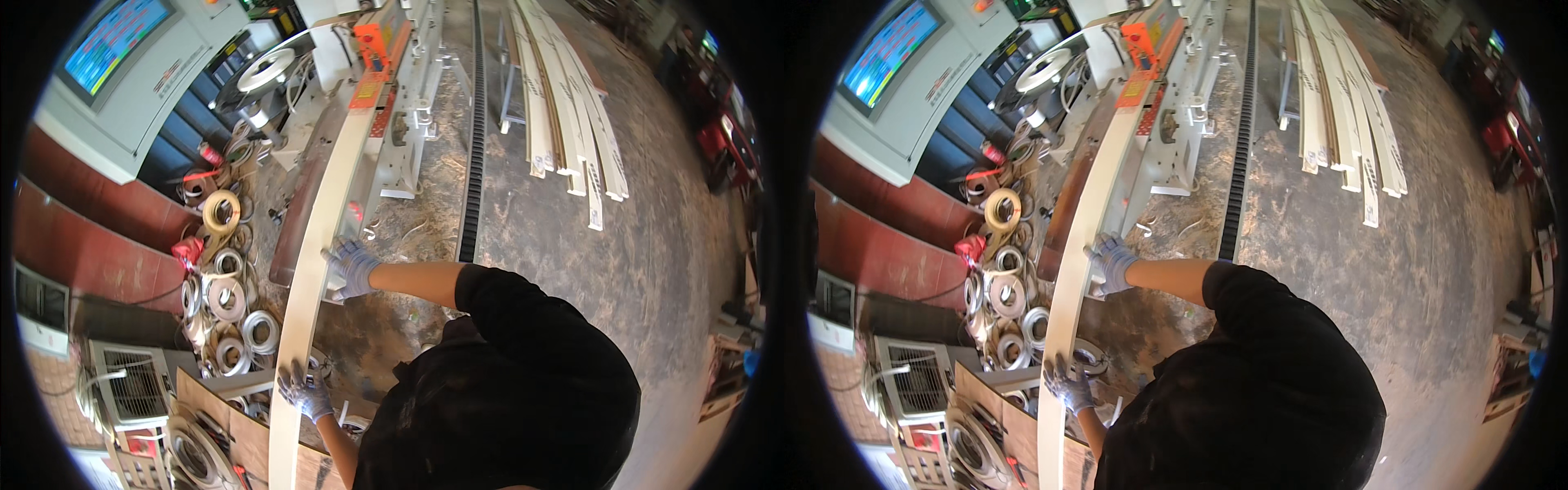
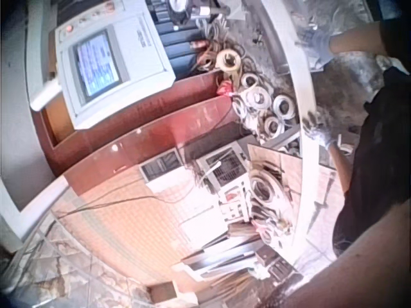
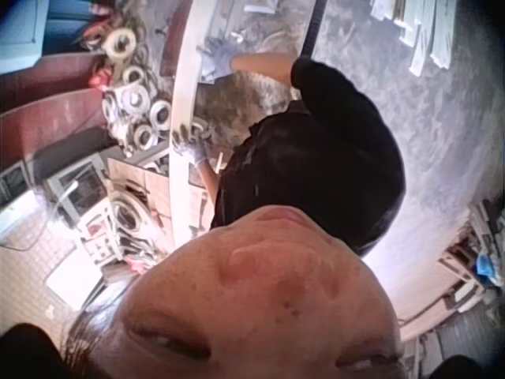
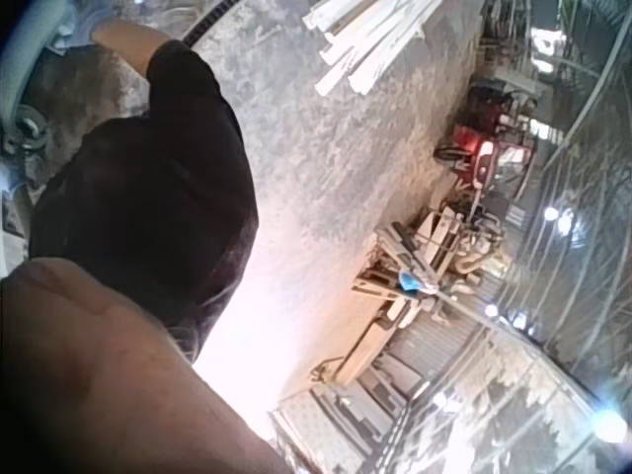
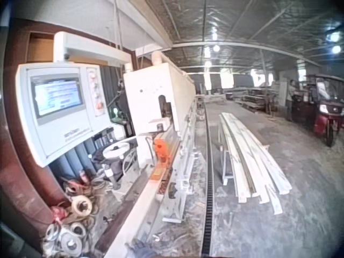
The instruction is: The person repeatedly picks up long wooden planks and feeds them through a planer machine. After each pass, the person retrieves the plank and places it on a stack nearby. The cycle continues with multiple planks throughout the clip.
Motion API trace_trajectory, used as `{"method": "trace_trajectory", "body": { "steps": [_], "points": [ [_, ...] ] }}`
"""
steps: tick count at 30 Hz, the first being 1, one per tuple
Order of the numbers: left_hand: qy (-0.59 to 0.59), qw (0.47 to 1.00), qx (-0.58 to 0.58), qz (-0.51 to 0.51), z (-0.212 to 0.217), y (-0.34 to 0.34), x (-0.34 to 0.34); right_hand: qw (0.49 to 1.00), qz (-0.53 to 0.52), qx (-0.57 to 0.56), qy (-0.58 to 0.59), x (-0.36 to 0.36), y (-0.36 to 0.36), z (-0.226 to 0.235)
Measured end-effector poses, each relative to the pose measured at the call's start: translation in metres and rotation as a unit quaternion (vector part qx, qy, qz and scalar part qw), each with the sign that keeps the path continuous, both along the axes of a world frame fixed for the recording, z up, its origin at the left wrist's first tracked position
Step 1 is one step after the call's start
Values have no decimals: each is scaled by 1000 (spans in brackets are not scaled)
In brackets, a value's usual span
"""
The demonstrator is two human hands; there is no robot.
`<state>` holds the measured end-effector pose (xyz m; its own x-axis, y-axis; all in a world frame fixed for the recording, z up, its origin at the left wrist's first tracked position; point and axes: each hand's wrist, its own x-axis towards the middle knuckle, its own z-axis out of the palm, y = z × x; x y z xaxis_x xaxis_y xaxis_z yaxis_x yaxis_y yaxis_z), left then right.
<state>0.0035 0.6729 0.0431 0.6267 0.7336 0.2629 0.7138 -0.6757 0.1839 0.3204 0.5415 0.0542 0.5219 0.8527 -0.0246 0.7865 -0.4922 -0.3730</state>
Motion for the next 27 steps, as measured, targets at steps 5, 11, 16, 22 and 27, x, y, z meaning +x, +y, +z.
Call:
{"method": "trace_trajectory", "body": {
  "steps": [5,11,16,22,27],
  "points": [
    [39,999,-17,-9,2,1,-1,1000,4,1,-4,-2,0,1],
    [25,999,-23,-20,7,-1,3,1000,5,-6,8,-2,0,1],
    [24,1000,0,-16,1,3,3,1000,4,-6,10,-2,0,3],
    [10,999,19,-27,-6,9,1,1000,6,-10,3,-2,-1,3],
    [3,999,8,-33,-3,9,4,1000,5,-9,9,-2,-3,5]
  ]
}}
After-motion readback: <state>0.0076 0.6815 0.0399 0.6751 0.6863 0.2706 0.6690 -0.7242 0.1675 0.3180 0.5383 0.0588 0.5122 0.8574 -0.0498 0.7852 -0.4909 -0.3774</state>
